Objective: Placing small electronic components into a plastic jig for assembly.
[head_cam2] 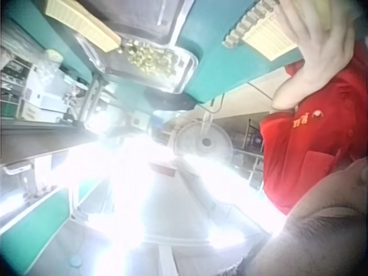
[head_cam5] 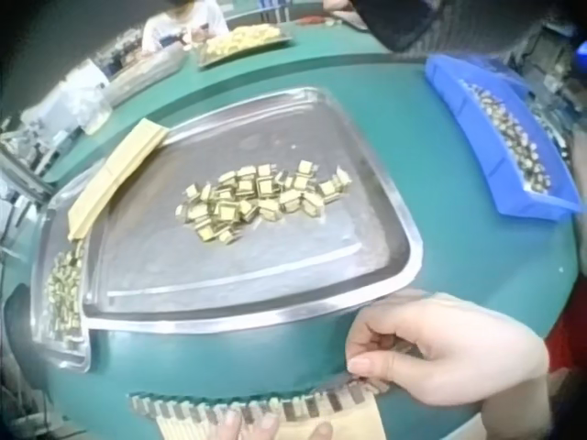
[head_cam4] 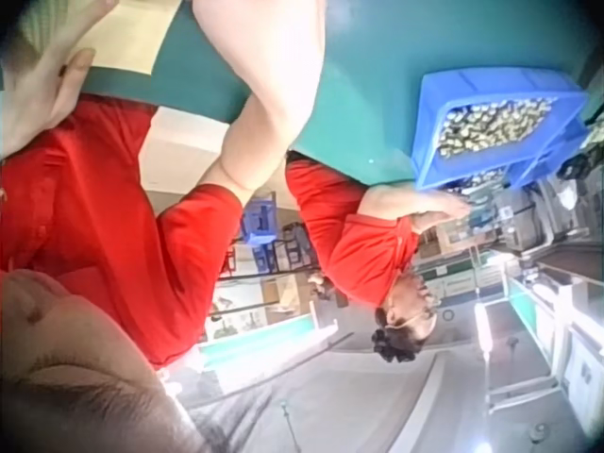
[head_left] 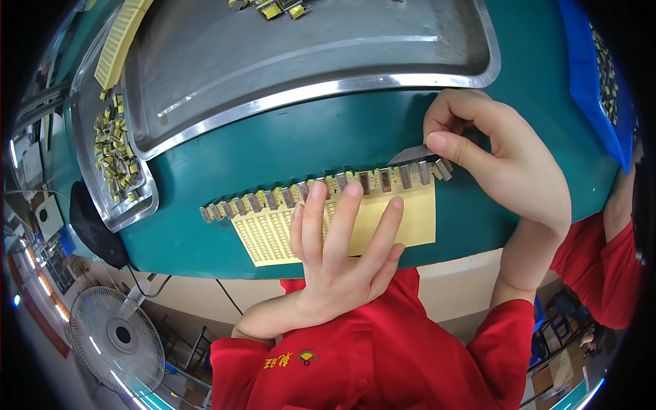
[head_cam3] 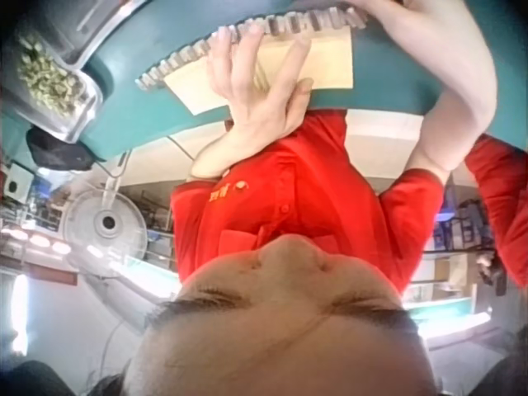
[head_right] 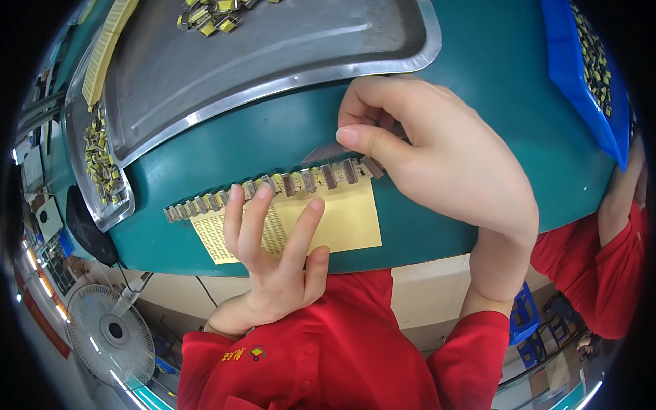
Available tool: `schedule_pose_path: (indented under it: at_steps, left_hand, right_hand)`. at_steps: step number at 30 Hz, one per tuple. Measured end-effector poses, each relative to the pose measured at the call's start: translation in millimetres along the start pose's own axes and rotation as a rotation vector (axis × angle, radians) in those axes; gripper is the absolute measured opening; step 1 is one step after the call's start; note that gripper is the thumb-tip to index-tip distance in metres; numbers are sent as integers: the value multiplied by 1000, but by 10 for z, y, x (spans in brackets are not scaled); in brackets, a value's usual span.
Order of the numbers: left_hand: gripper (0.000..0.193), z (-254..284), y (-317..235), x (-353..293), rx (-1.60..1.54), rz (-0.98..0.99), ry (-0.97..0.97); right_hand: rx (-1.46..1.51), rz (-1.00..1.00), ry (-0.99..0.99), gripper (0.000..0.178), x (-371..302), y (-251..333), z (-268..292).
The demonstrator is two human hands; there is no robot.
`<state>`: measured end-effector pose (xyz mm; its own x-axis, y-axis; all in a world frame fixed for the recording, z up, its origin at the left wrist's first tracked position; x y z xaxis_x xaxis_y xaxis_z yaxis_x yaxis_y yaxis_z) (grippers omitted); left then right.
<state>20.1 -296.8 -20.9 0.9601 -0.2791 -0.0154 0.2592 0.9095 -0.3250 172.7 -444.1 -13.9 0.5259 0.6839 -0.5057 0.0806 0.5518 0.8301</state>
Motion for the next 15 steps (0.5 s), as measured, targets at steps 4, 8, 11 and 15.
schedule_pose_path:
  at_steps: [4,8,11,15]
  left_hand:
    - [39,-44,-34,5,-8,-7,17]
    - [39,-44,-40,17,-9,5,34]
    - [40,-56,-32,13,-19,4,30]
    - [43,-112,-13,-5,-33,68,-90]
  right_hand:
    - [1,47,-18,9,-4,16,-49]
    - [-137,154,-75,8,-13,-29,-93]
    - [-185,147,-79,7,-14,-25,-100]
    - [-201,140,-87,7,-12,-13,-119]
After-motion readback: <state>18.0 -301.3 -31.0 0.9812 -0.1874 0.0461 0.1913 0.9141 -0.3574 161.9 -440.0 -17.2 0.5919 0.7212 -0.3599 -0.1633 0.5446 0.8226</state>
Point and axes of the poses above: each hand's wrist, its own x-axis towards the middle knuckle, its own z-axis out of the back of the hand, y = z × x, the point moved 4 cm from there along x, towards the middle knuckle, and after that the axes turned 11 degrees about y, right-handed, at the moved point
